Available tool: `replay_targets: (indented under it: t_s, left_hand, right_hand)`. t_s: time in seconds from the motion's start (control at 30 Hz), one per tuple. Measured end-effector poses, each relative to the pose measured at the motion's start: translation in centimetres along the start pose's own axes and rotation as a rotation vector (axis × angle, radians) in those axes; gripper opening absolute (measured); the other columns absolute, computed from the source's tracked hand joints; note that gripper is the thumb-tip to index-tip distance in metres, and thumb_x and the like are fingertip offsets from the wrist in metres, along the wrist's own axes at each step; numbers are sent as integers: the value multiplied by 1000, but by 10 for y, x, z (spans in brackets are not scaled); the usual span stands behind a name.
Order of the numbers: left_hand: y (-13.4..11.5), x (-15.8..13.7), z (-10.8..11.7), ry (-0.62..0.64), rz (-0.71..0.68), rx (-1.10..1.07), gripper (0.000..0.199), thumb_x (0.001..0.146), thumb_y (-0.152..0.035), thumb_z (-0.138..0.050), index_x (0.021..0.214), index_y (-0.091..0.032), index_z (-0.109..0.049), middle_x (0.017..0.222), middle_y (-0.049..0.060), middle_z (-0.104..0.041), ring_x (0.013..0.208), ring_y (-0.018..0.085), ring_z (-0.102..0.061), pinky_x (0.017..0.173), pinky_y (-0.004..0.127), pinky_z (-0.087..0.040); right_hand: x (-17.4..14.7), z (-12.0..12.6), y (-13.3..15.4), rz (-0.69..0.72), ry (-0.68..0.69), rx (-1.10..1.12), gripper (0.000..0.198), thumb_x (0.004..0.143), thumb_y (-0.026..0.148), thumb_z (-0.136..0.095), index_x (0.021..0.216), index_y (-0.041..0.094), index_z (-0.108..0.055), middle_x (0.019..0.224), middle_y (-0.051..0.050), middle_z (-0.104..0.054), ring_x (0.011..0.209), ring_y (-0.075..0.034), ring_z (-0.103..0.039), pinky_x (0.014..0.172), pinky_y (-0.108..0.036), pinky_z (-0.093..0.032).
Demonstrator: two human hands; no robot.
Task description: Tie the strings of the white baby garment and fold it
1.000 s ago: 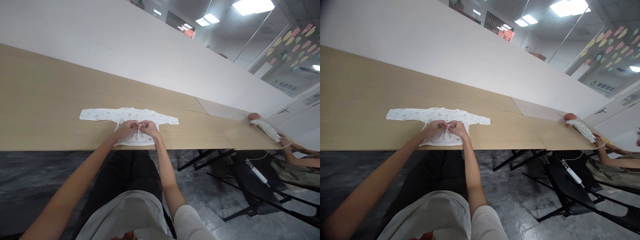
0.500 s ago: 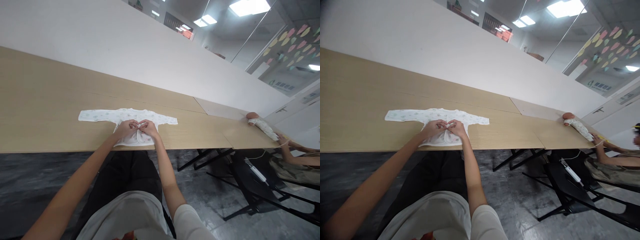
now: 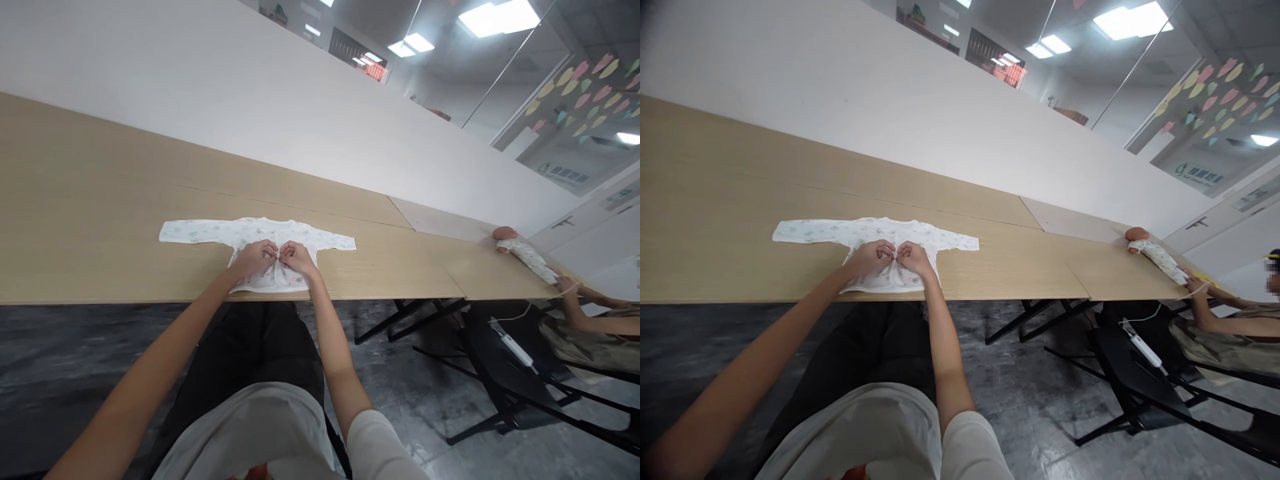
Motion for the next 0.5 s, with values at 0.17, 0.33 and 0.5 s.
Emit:
replay_targets:
  t_s: [0.17,0.33,0.5]
  left_hand:
    - [0,2,0,9,-20,8,31,63,-36,-58,89,-22,-68,81,4,-75,76,24,-68,73,34,-53]
    - [1,3,0,0,-23,1,30,63,-36,-59,87,-23,-69,83,5,-76,78,25,-68,75,36,-54]
    - [0,1,2,-3,-29,25,28,64,-36,-60,85,-23,-73,85,6,-76,79,25,-68,77,35,-55]
  right_hand:
    - [1,0,-4,-4,2,-23,18,65,4,-56,74,20,-54,62,9,-54,55,-9,-52,55,-18,-42]
    - [5,0,-9,2,2,-46,15,67,7,-56,74,20,-54,62,9,-53,54,-8,-51,55,-17,-42]
    - [6,0,-12,-29,19,14,12,71,8,-58,74,19,-55,60,9,-53,48,-7,-47,51,-17,-40]
Point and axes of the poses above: each hand's wrist, its own x-axis towards the middle knuckle, its own z-axis out of the back of the hand, y = z × x, the point moved 7 cm from there along x, towards the middle knuckle
